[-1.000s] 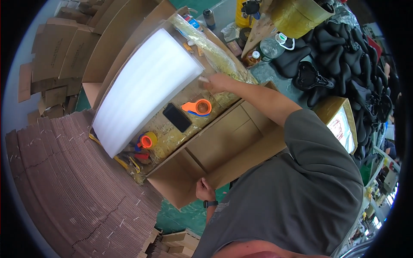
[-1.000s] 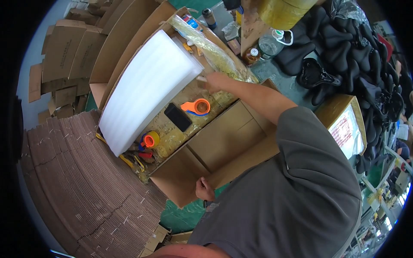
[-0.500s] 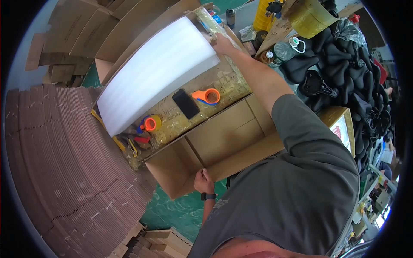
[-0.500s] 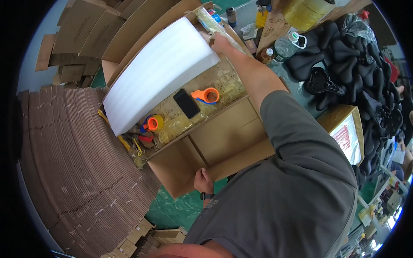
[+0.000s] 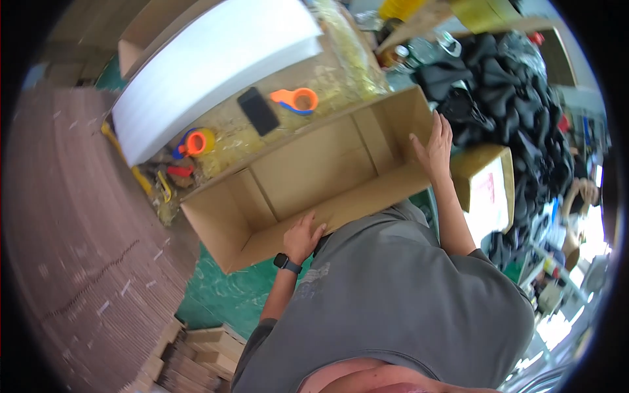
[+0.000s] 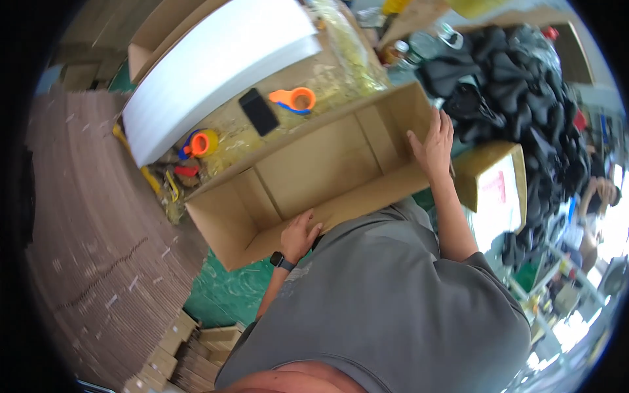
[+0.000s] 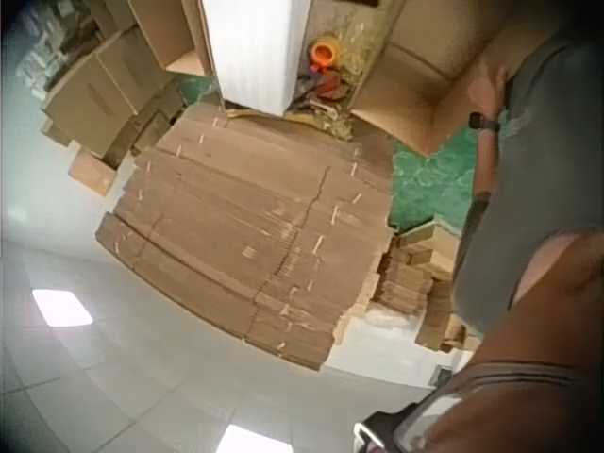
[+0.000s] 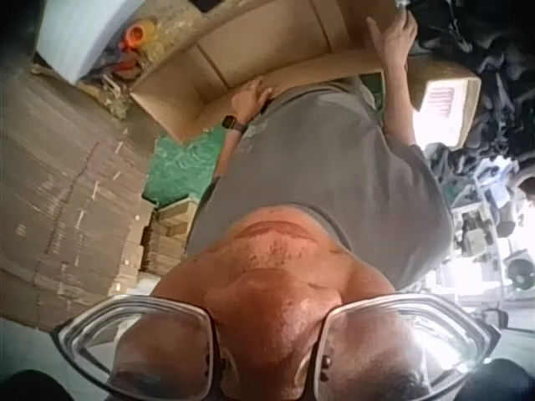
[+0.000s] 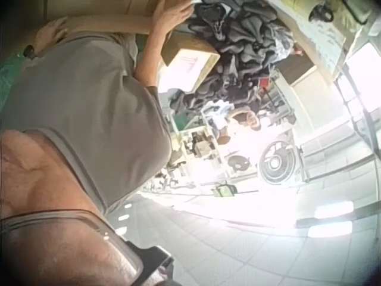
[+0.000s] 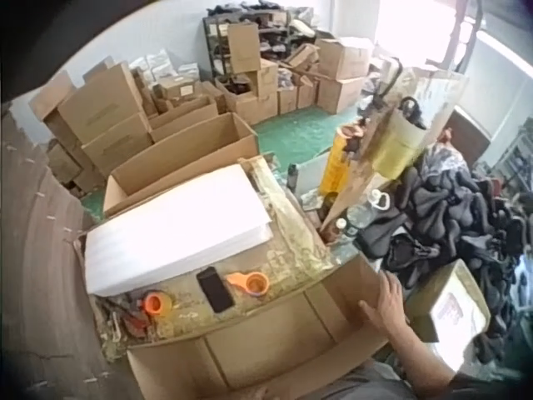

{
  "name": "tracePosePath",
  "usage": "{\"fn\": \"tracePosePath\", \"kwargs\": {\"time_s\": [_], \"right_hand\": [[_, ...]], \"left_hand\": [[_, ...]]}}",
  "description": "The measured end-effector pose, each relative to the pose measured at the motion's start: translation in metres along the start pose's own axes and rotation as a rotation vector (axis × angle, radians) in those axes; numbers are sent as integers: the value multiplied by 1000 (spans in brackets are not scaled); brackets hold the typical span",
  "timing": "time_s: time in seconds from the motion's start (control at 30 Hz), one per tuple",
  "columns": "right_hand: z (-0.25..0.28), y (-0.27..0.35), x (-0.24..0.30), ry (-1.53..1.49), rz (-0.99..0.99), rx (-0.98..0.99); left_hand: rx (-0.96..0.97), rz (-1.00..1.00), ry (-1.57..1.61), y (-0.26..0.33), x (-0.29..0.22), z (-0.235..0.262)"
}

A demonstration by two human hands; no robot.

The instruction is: Packing bicycle seats into plastic bags and placing them into a cardboard box in a warehouse setting.

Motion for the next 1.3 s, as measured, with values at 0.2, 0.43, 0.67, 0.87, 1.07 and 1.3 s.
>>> {"fn": "tracePosePath", "kwargs": {"time_s": [0.2,0.43,0.67,0.87,1.07,1.3], "right_hand": [[-11,97,-97,-75,-406,331],[2,120,-98,-195,-407,90],[81,169,-140,-609,-108,124],[126,257,-258,-718,-186,337],[153,328,-392,-934,-429,319],[139,393,-560,-1084,-936,-257]], "left_hand": [[258,-339,-75,-29,-56,-35],[209,-524,-275,-42,-150,-41],[175,-499,-178,-20,-251,-105],[28,-578,-122,2,-352,-180],[48,-640,-109,35,-453,-253],[274,-769,-424,62,-496,-330]]}}
Point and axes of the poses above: each hand's wrist, its own y-axis away from the middle knuckle, its own z-axis out of the back of the hand, x = y × z, the point moved 10 cm from there along -y, towards the middle knuckle, and after that the axes turned 1 degree about -z, right-handed, at the moved point
